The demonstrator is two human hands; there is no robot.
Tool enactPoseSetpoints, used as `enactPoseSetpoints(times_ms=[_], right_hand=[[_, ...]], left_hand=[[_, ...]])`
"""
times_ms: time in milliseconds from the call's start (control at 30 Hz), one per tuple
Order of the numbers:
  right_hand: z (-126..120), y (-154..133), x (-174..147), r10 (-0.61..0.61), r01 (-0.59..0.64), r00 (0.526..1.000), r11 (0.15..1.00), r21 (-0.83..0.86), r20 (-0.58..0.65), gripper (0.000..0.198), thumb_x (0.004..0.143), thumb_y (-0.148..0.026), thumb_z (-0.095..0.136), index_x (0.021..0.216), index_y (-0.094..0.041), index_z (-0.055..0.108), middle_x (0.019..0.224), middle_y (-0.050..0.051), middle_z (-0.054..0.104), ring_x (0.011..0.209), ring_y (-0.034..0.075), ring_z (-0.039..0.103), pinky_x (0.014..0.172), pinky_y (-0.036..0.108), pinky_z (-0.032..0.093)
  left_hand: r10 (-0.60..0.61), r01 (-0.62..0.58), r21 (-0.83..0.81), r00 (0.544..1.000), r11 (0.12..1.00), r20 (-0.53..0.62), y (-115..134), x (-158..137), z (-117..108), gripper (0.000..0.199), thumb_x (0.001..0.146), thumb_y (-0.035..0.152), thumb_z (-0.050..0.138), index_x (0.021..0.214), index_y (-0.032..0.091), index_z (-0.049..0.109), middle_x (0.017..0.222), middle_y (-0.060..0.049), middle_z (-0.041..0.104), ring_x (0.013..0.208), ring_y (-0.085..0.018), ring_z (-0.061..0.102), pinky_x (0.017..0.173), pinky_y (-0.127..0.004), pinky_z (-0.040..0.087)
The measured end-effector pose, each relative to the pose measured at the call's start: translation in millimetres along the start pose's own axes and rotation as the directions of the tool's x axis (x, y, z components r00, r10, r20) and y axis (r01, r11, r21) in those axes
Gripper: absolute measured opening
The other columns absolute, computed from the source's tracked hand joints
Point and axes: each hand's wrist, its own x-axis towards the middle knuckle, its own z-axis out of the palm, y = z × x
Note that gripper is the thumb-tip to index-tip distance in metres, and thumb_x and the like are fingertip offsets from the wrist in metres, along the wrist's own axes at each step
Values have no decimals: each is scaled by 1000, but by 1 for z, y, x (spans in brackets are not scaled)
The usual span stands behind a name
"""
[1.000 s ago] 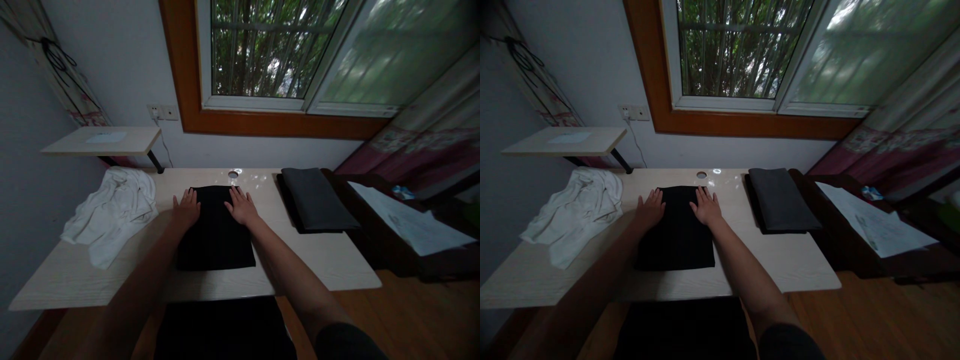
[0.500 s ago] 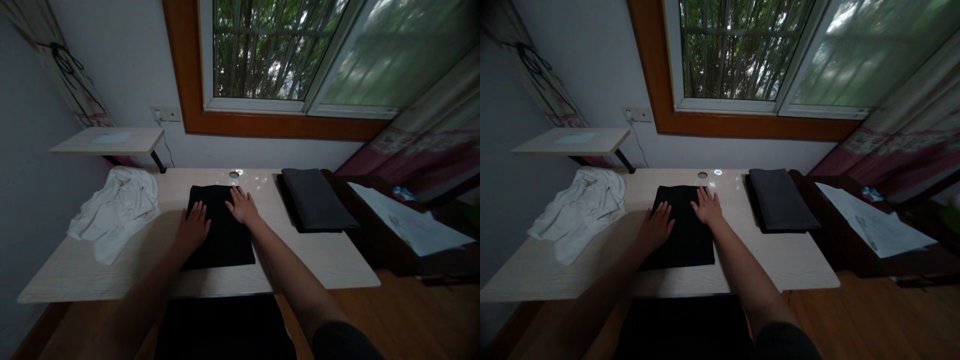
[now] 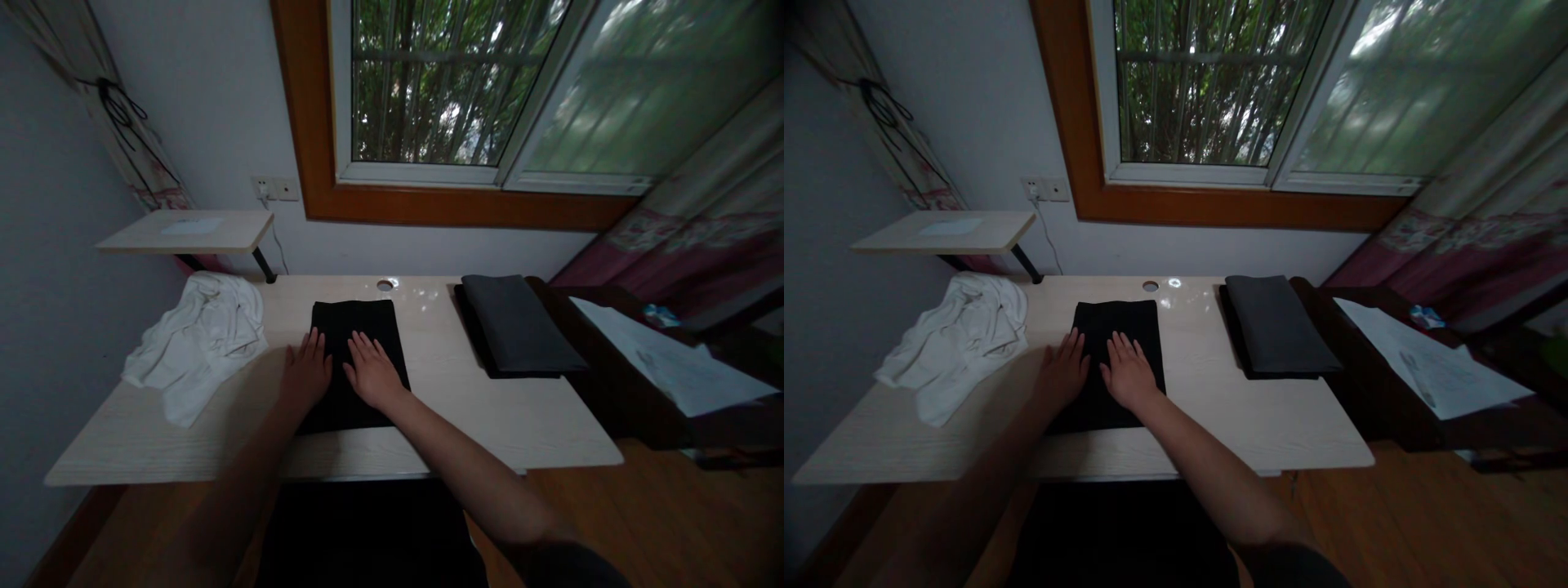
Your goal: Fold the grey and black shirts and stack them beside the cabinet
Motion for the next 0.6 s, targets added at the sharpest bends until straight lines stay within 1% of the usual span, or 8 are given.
enactPoseSetpoints(times_ms=[100, 267, 367, 500, 600], right_hand=[[-1, 12, -10, 28, -28, 1000, 1000, -10, 4, 62, 104, -48, 38, 154, -11, 44, 163, 14, 33, 153, 26, 29, 127, 47, 22], [-12, 53, -22, 97, -96, 994, 994, -44, 41, 64, 105, -52, 36, 156, -14, 40, 166, 12, 28, 155, 26, 26, 126, 49, 23], [-20, 77, -35, 142, -137, 988, 987, -79, 58, 63, 105, -49, 34, 158, -14, 37, 166, 10, 27, 155, 27, 26, 126, 51, 23], [-28, 102, -52, 149, -143, 987, 984, -108, 52, 59, 106, -43, 32, 158, -16, 38, 165, 8, 30, 154, 26, 27, 126, 51, 22], [-31, 111, -58, 138, -135, 990, 987, -82, 30, 57, 105, -43, 35, 156, -17, 41, 164, 8, 35, 153, 25, 30, 126, 50, 23]], left_hand=[[-7, 7, 3, 1000, 1000, 6, -1, 0, 0, 57, 105, 35, 28, 157, 15, 35, 168, -14, 23, 154, -29, 28, 123, -58, 23], [-16, 16, -8, 1000, 1000, 20, -3, 0, 3, 58, 104, 37, 30, 157, 14, 34, 168, -16, 24, 153, -30, 30, 123, -59, 22], [-7, 8, -29, 1000, 1000, 16, -8, 1, 6, 59, 104, 38, 30, 158, 13, 34, 167, -15, 25, 153, -31, 30, 123, -61, 22], [46, -45, -87, 999, 995, 16, -24, 0, 8, 57, 104, 34, 31, 157, 14, 37, 166, -12, 31, 153, -31, 29, 124, -57, 23], [53, -52, -160, 999, 986, -1, -41, 0, 10, 52, 103, 26, 33, 153, 18, 45, 161, -8, 41, 151, -28, 34, 124, -51, 26]])
